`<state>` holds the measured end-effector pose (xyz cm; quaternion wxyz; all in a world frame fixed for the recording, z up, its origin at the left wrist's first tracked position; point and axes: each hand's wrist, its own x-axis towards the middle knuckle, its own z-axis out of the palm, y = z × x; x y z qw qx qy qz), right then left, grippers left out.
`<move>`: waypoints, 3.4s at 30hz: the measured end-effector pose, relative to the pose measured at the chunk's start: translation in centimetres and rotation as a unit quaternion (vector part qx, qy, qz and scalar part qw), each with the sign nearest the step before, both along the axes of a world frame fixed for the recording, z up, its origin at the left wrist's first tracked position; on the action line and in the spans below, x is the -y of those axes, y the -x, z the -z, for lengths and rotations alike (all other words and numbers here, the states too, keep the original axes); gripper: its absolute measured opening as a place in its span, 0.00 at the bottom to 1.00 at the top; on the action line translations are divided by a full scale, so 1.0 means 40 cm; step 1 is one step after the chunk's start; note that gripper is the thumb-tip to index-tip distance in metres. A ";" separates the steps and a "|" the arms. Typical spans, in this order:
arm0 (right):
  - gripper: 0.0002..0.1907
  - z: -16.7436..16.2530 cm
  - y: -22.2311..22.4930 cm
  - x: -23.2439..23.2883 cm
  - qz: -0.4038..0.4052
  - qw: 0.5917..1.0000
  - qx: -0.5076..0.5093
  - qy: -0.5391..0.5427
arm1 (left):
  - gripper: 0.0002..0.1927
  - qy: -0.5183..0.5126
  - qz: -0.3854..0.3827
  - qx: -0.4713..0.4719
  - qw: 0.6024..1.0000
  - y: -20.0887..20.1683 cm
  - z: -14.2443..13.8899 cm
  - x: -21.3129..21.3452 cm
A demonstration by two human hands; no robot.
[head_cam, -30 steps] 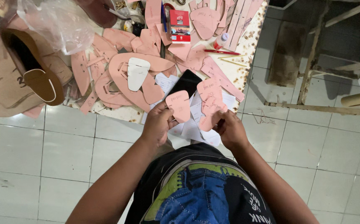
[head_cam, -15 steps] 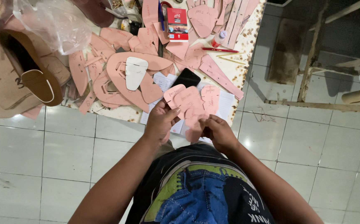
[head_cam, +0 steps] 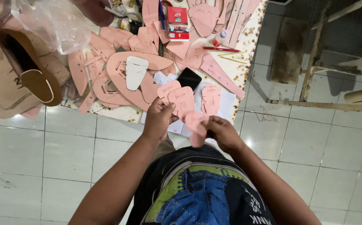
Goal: The person sorts pink shoe pattern pieces on a low table, picks up several pieces, and then traces one pattern onto a black sheet using a blue pen. The person handles multiple pattern pieces and a pen during the task.
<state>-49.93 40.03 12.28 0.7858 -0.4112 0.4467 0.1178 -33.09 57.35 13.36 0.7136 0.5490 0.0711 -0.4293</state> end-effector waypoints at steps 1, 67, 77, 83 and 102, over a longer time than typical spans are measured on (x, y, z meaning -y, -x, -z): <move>0.06 0.001 0.002 0.010 0.035 0.999 0.016 0.003 | 0.16 0.006 -0.003 -0.007 1.000 -0.002 0.002 -0.001; 0.07 0.016 -0.004 0.045 0.072 0.991 0.058 0.095 | 0.14 -0.080 -0.010 0.066 0.995 0.058 -0.013 0.031; 0.11 0.020 -0.018 0.003 -0.104 0.980 0.061 0.159 | 0.09 -0.088 0.053 0.078 0.992 0.082 0.006 0.013; 0.20 0.003 -0.023 -0.037 -0.184 0.958 0.113 0.190 | 0.08 -0.051 0.108 -0.057 0.991 0.131 0.098 -0.050; 0.27 0.098 -0.057 0.099 -0.171 0.784 -0.061 0.594 | 0.16 0.040 -0.017 -0.119 0.992 0.082 0.055 -0.057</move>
